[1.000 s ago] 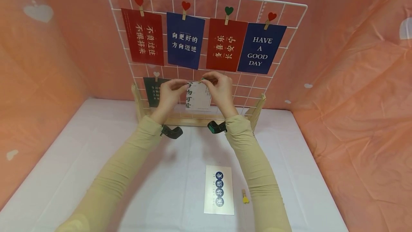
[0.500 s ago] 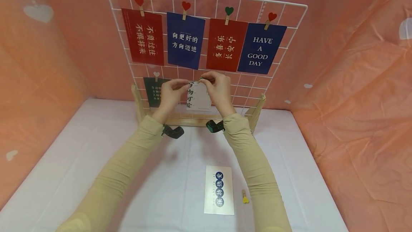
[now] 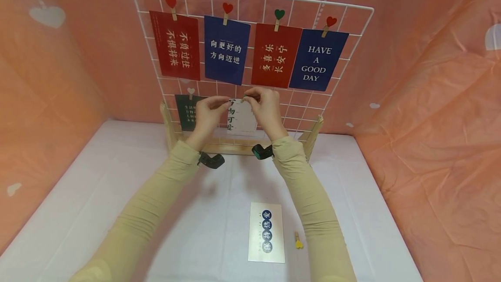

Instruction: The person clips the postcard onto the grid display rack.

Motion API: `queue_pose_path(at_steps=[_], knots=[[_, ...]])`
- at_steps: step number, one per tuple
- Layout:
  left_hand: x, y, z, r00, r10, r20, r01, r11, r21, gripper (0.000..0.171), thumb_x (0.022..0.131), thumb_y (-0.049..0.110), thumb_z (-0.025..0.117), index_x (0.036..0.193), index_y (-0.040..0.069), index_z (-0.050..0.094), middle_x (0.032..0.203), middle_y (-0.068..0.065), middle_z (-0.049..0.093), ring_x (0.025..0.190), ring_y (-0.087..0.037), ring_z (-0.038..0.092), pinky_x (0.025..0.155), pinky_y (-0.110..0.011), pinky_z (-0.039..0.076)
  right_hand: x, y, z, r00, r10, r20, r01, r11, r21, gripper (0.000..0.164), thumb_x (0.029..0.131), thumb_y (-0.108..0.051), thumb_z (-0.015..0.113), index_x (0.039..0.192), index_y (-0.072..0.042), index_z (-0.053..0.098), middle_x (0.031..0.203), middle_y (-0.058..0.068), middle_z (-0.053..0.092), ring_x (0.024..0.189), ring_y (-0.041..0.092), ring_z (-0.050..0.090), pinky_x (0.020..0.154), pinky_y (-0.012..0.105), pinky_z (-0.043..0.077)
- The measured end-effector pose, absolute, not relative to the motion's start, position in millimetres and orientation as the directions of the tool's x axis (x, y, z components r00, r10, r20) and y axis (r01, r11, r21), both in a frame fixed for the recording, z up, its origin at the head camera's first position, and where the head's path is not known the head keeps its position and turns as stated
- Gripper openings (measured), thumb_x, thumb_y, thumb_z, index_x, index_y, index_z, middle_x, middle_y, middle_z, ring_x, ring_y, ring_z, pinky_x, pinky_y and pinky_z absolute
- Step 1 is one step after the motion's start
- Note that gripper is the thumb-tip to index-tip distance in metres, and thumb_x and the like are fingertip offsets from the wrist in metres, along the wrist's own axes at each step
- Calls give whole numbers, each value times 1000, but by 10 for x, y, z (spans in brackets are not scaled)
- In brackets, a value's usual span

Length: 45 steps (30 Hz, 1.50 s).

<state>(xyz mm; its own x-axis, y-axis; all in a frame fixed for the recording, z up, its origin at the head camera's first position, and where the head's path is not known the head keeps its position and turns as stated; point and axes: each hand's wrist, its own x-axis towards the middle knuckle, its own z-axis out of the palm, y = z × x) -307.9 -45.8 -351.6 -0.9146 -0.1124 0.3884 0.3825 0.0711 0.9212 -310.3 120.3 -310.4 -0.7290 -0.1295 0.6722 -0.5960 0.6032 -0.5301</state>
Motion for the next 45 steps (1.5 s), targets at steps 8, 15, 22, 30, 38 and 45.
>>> queue_pose_path(at_steps=[8,15,22,30,38,45], knots=[[-3068,-452,-3514,-910,-129,393,390,46,919,16,88,5,69,103,1,73,99,-14,70,89,-23,64,76,-31,53,-3120,1219,-3078,-753,-158,639,-568,647,-509,8,86,-6,72,91,0,75,83,11,71,71,18,66,65,29,55],[-3059,-452,-3522,-918,-141,372,370,41,928,17,89,6,68,104,2,73,100,-13,70,90,-23,63,78,-32,53,-3120,1185,-3109,-760,-157,630,-550,672,-496,12,87,-7,70,96,0,74,88,12,72,77,20,68,70,29,56],[-3049,-456,-3522,-915,-138,380,375,61,925,16,89,7,68,104,3,73,100,-12,70,91,-22,63,78,-31,52,-3098,1190,-3140,-762,-143,632,-557,643,-526,17,87,-5,69,103,1,72,95,12,72,82,21,69,74,30,56],[-3050,-463,-3544,-914,-146,378,374,54,926,15,89,6,68,103,3,74,99,-12,70,90,-21,64,78,-30,53,-3069,1224,-3186,-730,-130,670,-583,630,-513,20,91,-1,63,109,0,71,101,14,71,87,23,68,71,33,56],[-3057,-499,-3543,-924,-124,363,363,25,932,16,88,3,68,103,-1,73,100,-15,70,90,-24,65,79,-30,54,-3085,1222,-3313,-670,-68,739,-632,574,-521,22,93,-2,61,113,-2,70,106,11,70,90,21,69,74,31,56],[-3071,-526,-3548,-925,-115,361,361,21,932,16,89,3,68,103,-1,72,100,-15,69,90,-25,65,79,-33,55,-3088,1212,-3379,-589,-47,806,-689,551,-471,22,93,-1,60,113,0,70,105,12,70,87,21,70,73,30,57]])
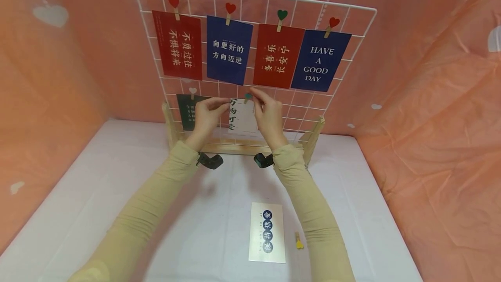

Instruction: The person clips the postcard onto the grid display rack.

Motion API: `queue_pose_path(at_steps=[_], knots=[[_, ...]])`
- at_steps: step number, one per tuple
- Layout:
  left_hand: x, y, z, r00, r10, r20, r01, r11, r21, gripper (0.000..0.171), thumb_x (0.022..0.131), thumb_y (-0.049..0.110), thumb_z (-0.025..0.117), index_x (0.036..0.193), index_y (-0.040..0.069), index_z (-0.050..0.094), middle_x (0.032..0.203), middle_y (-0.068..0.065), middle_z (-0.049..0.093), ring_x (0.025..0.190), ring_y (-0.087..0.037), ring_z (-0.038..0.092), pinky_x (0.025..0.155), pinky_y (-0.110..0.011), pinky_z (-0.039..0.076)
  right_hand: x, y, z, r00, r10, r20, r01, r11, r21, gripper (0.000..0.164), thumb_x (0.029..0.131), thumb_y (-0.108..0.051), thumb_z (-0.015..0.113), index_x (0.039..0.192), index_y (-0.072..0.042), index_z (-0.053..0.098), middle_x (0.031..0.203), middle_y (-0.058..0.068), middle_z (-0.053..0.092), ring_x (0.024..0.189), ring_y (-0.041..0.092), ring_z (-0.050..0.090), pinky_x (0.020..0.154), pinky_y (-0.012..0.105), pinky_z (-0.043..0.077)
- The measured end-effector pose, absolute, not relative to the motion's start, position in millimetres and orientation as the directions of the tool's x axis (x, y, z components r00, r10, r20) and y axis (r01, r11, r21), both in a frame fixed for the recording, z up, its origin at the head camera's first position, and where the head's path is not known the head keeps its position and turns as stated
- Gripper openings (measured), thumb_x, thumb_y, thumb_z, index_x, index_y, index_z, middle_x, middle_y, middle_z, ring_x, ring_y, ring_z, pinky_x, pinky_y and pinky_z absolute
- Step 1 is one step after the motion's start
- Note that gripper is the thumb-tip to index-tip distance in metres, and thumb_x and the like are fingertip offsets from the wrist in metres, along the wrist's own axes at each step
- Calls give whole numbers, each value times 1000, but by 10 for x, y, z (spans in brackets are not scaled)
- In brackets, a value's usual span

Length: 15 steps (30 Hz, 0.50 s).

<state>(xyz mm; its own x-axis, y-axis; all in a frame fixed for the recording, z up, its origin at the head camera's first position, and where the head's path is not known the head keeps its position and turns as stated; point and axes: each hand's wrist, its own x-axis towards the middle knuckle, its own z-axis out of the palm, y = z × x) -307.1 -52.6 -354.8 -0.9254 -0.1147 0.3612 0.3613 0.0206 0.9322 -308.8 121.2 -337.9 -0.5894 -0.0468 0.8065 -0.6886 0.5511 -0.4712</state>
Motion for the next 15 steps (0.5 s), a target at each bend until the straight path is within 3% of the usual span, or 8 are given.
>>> queue_pose_path(at_steps=[5,15], knots=[[-3076,-554,-3574,-922,-110,371,370,28,929,16,89,5,68,104,2,73,100,-13,70,90,-22,65,80,-31,55,-3059,1235,-3374,-575,-28,818,-697,540,-472,20,92,0,61,109,0,71,102,12,71,85,21,69,71,31,57],[-3030,-624,-3558,-934,-66,352,350,37,936,19,86,7,71,105,3,73,102,-11,71,90,-19,66,76,-30,54,-2993,1347,-3407,-634,-17,773,-676,497,-544,19,93,0,61,108,1,71,100,12,71,88,21,69,76,25,55]])
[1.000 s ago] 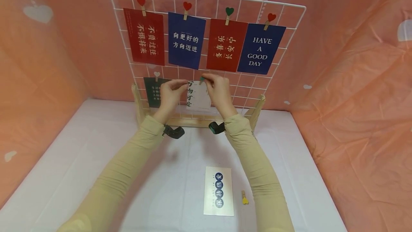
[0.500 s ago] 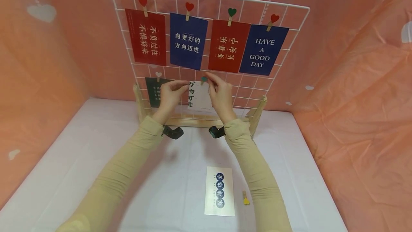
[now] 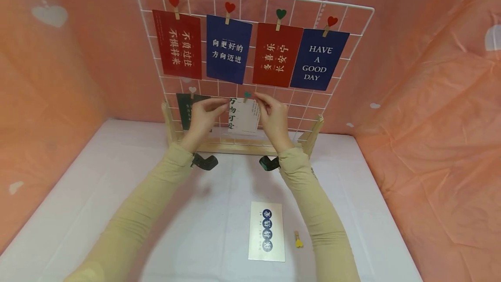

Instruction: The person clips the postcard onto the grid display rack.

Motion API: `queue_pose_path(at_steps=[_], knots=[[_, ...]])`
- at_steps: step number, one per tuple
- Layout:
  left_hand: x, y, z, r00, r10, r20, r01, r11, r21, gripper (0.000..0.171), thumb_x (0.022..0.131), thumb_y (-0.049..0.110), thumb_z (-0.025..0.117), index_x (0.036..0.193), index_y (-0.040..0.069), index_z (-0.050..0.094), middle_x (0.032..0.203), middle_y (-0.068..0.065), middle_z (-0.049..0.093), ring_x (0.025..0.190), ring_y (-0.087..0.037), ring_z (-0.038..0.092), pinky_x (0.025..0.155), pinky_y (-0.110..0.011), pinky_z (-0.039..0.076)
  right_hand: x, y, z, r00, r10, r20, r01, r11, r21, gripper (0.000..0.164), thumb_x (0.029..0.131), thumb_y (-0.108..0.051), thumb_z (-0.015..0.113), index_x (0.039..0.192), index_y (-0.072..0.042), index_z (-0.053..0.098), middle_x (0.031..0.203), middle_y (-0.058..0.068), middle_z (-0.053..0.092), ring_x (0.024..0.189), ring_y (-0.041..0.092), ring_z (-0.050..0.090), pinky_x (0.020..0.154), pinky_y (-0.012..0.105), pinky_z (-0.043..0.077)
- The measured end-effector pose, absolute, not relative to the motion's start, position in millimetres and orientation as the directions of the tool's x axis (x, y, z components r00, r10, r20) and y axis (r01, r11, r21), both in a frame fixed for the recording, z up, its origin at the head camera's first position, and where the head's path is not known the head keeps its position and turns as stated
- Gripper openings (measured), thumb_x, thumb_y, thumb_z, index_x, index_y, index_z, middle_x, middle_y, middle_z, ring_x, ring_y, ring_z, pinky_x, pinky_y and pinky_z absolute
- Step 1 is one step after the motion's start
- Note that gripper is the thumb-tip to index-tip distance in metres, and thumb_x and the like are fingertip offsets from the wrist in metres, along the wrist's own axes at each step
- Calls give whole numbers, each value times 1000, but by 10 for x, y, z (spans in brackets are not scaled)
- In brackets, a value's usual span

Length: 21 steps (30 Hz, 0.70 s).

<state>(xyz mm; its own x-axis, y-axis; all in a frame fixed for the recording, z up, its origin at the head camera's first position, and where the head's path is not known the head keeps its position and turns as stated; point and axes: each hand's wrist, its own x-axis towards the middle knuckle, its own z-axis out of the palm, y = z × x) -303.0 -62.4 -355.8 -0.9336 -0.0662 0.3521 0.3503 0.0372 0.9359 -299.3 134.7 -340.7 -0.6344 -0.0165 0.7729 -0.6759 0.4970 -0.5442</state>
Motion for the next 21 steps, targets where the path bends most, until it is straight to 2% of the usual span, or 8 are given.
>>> queue_pose_path(at_steps=[4,7,10,14,16,18,21], knots=[[-3004,-657,-3546,-942,-27,334,333,20,943,22,87,10,71,109,5,72,104,-10,70,93,-19,66,60,-25,49,-2972,1386,-3402,-626,-23,779,-678,509,-530,18,93,1,60,107,1,72,99,12,71,87,21,69,75,25,55],[-2990,-684,-3550,-952,-3,307,307,13,952,24,88,12,70,111,6,71,106,-10,69,95,-19,65,54,-24,43,-2964,1410,-3403,-621,-36,783,-685,511,-519,18,93,2,59,106,1,72,98,12,71,87,21,69,75,27,56],[-2973,-706,-3550,-957,16,290,290,5,957,25,88,12,70,112,6,71,107,-11,69,96,-19,64,58,-29,46,-2960,1438,-3415,-623,-44,781,-683,517,-516,19,94,2,57,106,2,72,98,12,72,86,21,69,76,24,55],[-2932,-725,-3534,-958,41,283,283,-10,959,26,89,12,69,114,4,69,108,-12,68,98,-19,64,74,-36,52,-2944,1479,-3436,-643,-49,764,-672,516,-532,20,94,1,56,108,1,71,98,12,72,86,22,69,71,15,52],[-2907,-734,-3523,-958,52,282,282,-10,959,26,89,11,69,114,4,69,108,-12,68,99,-19,64,82,-35,53,-2930,1500,-3443,-657,-54,752,-665,510,-545,21,95,0,55,110,1,70,98,12,72,85,23,69,68,12,51],[-2882,-745,-3516,-958,62,280,280,-8,960,26,89,11,69,115,3,69,109,-12,68,100,-19,64,86,-34,52,-2913,1526,-3451,-670,-62,740,-661,504,-556,21,96,-2,54,112,1,69,98,12,71,86,24,69,67,13,52],[-2848,-764,-3506,-961,78,264,265,-1,964,27,90,11,68,116,3,68,110,-12,68,101,-19,63,87,-35,51,-2893,1569,-3458,-686,-71,724,-659,483,-577,23,97,-3,53,114,0,68,99,13,71,89,25,69,72,23,56]])
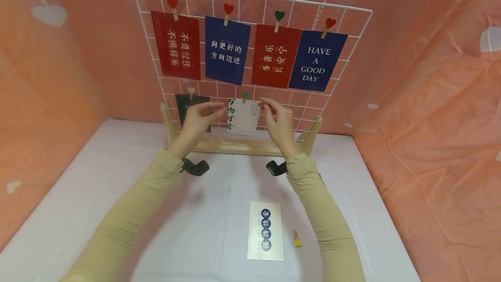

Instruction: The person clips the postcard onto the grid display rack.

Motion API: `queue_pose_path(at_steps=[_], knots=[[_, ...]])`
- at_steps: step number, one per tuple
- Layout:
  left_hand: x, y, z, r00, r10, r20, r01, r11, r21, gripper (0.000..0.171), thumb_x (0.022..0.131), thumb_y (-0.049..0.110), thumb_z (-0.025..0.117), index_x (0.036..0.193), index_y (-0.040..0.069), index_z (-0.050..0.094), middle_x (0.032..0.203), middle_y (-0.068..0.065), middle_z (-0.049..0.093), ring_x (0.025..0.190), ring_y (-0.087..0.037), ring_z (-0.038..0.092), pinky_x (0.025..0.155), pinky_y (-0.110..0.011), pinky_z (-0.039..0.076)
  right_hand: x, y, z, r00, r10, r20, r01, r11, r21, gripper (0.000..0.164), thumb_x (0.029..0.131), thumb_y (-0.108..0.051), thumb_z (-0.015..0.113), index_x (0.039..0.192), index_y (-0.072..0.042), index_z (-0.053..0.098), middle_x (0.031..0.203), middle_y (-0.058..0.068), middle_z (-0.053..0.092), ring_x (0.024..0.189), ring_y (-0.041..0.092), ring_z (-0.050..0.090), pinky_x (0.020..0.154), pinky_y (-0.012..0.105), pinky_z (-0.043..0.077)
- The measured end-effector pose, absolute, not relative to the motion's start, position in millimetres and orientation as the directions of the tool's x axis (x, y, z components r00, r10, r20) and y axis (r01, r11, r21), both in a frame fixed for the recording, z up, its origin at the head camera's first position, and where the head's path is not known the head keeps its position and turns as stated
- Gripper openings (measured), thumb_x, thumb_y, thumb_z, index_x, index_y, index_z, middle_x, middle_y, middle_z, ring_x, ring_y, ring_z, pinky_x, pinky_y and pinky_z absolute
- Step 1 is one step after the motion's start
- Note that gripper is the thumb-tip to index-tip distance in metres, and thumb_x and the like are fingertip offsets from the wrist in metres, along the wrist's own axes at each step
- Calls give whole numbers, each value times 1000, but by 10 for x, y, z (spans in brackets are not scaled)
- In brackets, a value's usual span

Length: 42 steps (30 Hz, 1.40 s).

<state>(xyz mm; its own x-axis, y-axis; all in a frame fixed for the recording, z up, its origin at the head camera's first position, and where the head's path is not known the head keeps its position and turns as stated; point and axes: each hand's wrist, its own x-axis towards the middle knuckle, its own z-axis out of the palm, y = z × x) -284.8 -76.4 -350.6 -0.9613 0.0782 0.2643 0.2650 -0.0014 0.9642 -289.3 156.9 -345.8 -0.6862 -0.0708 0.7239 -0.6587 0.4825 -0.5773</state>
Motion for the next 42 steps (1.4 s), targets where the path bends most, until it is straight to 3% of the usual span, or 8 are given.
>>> queue_pose_path(at_steps=[4,11,19,26,29,36,42], knots=[[-2821,-791,-3513,-970,108,219,219,-20,976,29,90,10,67,118,2,66,112,-13,66,102,-20,62,91,-40,50,-2852,1610,-3453,-703,-82,706,-667,418,-616,24,98,0,51,116,6,65,101,20,69,92,32,67,80,31,55],[-2779,-804,-3549,-970,182,160,143,-101,985,33,91,7,66,123,0,62,118,-20,62,108,-33,59,92,-42,49,-2546,1587,-3305,-746,-93,660,-630,420,-653,23,97,7,47,113,17,60,98,32,65,93,45,64,82,12,48],[-2697,-788,-3610,-951,282,125,84,-153,985,39,92,2,63,129,-3,56,123,-18,60,111,-29,59,94,-40,48,-2394,1693,-3349,-778,-130,615,-600,444,-665,23,98,4,48,112,16,61,100,30,66,94,42,64,81,12,47],[-2609,-781,-3705,-924,376,70,9,-162,987,41,93,4,62,132,-4,53,127,-19,58,112,-25,59,99,-42,45,-2270,1889,-3466,-837,-151,526,-538,406,-739,26,100,0,46,116,15,59,104,30,64,94,42,62,79,34,53],[-2576,-772,-3756,-919,391,59,-4,-159,987,41,94,4,61,133,-5,51,129,-20,56,115,-29,57,98,-41,46,-2224,1981,-3520,-860,-158,485,-506,383,-773,26,100,-1,45,118,13,59,106,31,63,96,44,60,81,37,53],[-2531,-721,-3902,-913,407,-12,-77,-145,986,43,95,8,60,134,-6,49,131,-21,54,119,-35,52,97,-39,47,-2088,2194,-3655,-892,-151,427,-450,397,-800,26,100,-1,46,117,12,59,103,30,64,95,45,60,80,36,54],[-2482,-687,-3997,-919,389,-64,-134,-155,979,39,94,6,60,131,-5,52,125,-18,59,113,-28,58,95,-36,48,-1990,2381,-3790,-914,-145,379,-403,440,-803,26,101,-3,46,118,12,59,104,29,64,94,43,61,78,26,54]])
